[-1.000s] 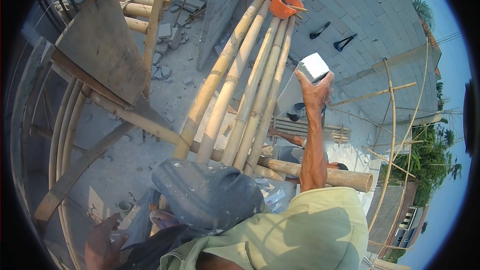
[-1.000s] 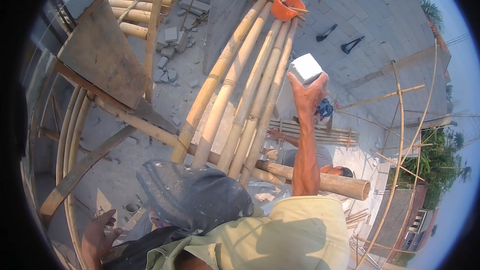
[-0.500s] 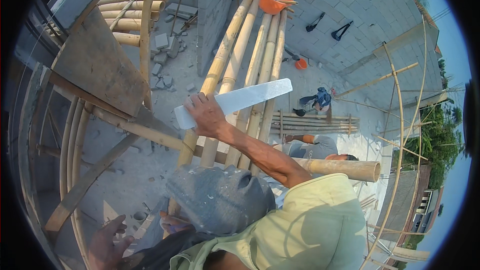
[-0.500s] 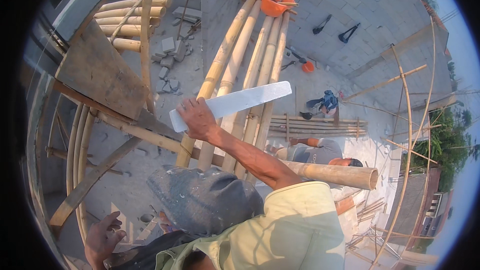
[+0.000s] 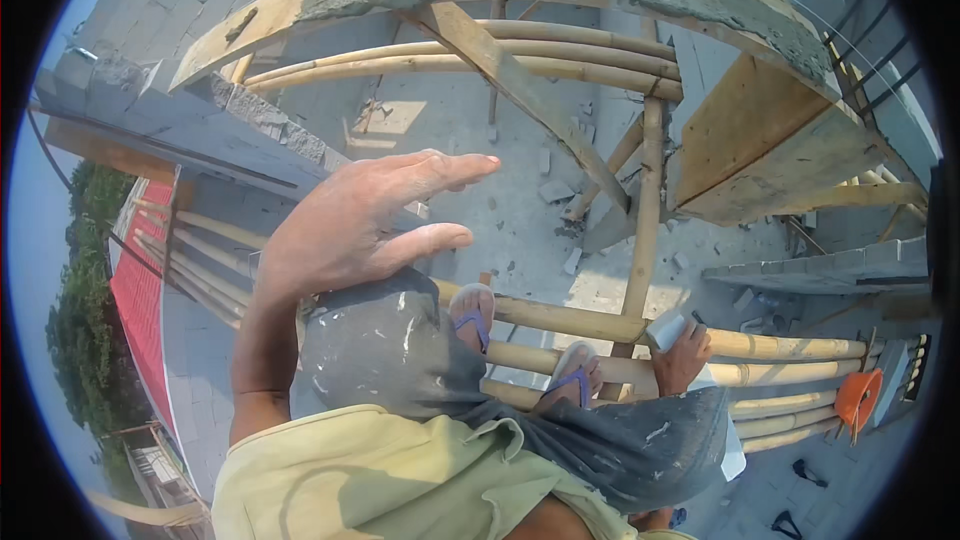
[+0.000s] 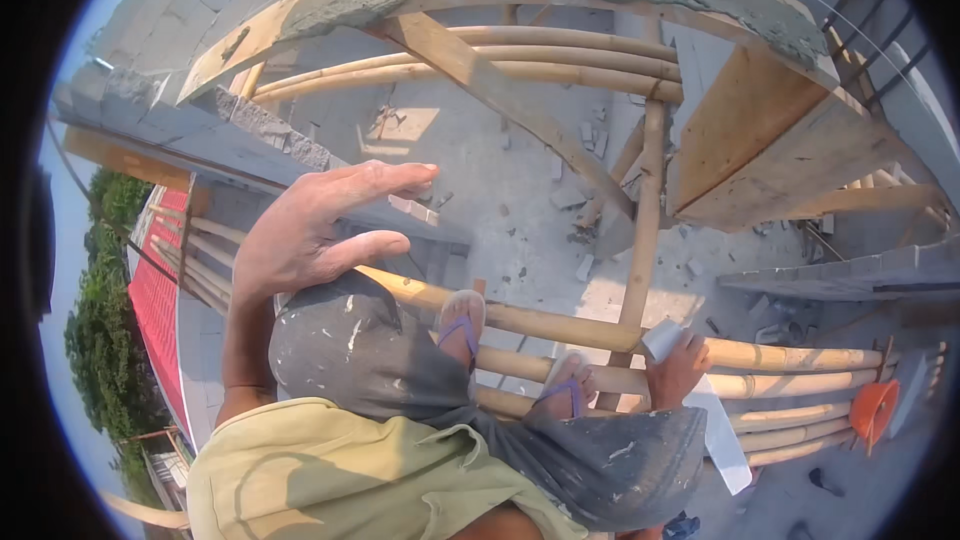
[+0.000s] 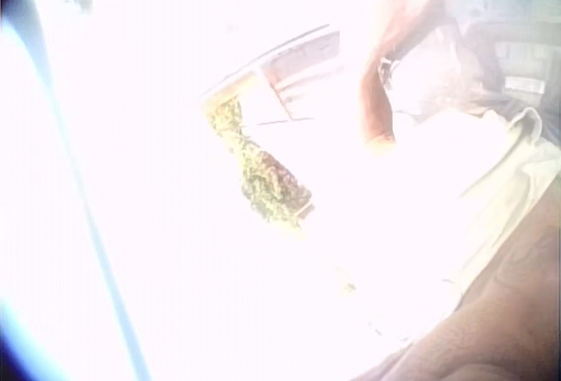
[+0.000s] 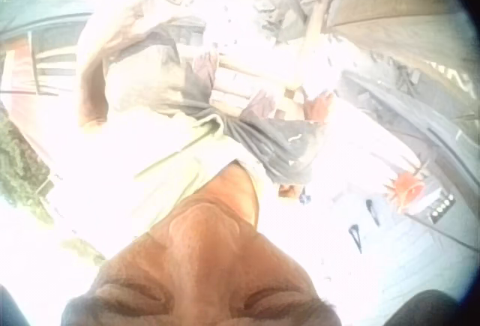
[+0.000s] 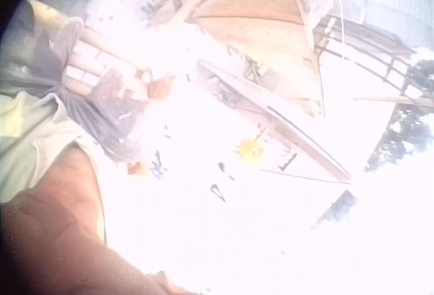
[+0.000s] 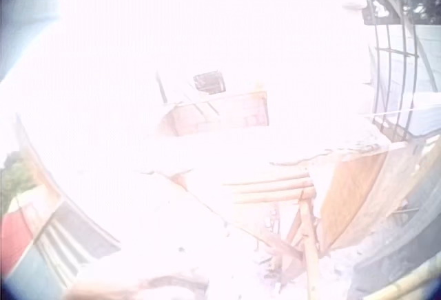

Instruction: The person fits a curved block onto a wooden form, coats the block with mortar using a trowel, and then places and adjusts the block onto the wall structure by hand.

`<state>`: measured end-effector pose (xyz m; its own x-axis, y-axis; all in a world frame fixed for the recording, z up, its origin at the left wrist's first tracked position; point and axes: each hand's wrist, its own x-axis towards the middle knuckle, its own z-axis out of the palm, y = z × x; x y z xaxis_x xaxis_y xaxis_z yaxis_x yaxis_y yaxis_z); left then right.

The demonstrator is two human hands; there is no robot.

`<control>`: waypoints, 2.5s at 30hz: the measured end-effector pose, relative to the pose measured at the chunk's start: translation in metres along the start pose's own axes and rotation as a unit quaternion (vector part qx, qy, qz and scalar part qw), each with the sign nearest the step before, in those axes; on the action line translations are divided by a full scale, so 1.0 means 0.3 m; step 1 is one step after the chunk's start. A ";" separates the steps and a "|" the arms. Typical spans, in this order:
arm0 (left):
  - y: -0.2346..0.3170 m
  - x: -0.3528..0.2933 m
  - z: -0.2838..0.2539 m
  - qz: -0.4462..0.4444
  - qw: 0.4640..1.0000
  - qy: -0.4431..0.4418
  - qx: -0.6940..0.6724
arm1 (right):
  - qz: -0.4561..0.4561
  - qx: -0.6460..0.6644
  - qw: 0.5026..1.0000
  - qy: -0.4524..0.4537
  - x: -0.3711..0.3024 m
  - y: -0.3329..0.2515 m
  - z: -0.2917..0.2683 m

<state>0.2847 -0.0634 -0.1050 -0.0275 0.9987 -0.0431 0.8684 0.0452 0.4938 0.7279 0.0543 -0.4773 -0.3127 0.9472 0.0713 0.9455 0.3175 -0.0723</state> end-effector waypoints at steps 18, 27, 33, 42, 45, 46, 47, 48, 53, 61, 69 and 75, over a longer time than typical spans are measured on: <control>-1.184 -1.435 0.655 -0.521 0.487 0.444 -0.543 | -0.392 0.149 0.859 -0.295 0.559 -0.594 -0.574; -1.109 -1.194 0.643 -0.363 0.548 0.406 -0.635 | -0.431 0.306 0.762 -0.373 0.377 -0.767 -0.323; -0.975 -1.127 0.593 -0.410 0.712 0.417 -0.389 | -0.423 0.349 0.711 -0.440 0.317 -0.863 -0.340; -0.792 -0.562 0.569 -0.412 0.800 0.339 -0.275 | -0.449 0.399 0.731 -0.324 0.265 -0.907 -0.225; -0.918 -0.523 0.566 -0.359 0.818 0.259 -0.367 | -0.463 0.402 0.761 -0.211 0.213 -0.956 -0.225; -0.945 -0.494 0.581 -0.273 0.821 0.263 -0.427 | -0.496 0.353 0.779 -0.151 0.192 -0.972 -0.254; -0.907 -0.406 0.573 -0.264 0.832 0.232 -0.429 | -0.524 0.294 0.794 -0.095 0.183 -0.964 -0.267; -0.810 -0.288 0.558 -0.243 0.840 0.214 -0.435 | -0.496 0.297 0.811 -0.092 0.180 -0.939 -0.266; -0.457 0.091 0.568 -0.164 0.872 0.116 -0.446 | -0.392 0.072 0.917 0.026 0.150 -0.817 -0.238; -0.036 0.552 0.658 0.034 0.901 -0.122 -0.416 | -0.059 -0.021 0.993 0.097 0.091 -0.496 -0.325; 0.570 0.895 0.872 0.233 0.891 -0.211 -0.328 | 0.246 0.038 0.967 0.052 -0.023 -0.042 -0.740; 0.910 0.952 1.218 0.274 0.835 -0.232 -0.416 | 0.378 -0.061 0.922 0.059 -0.028 0.233 -0.563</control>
<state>0.6950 0.2254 -0.2999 0.6243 0.7664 0.1514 0.0367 -0.2223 0.9743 0.8121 0.0611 -0.3149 0.4459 0.8816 0.1549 0.8942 -0.4463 -0.0343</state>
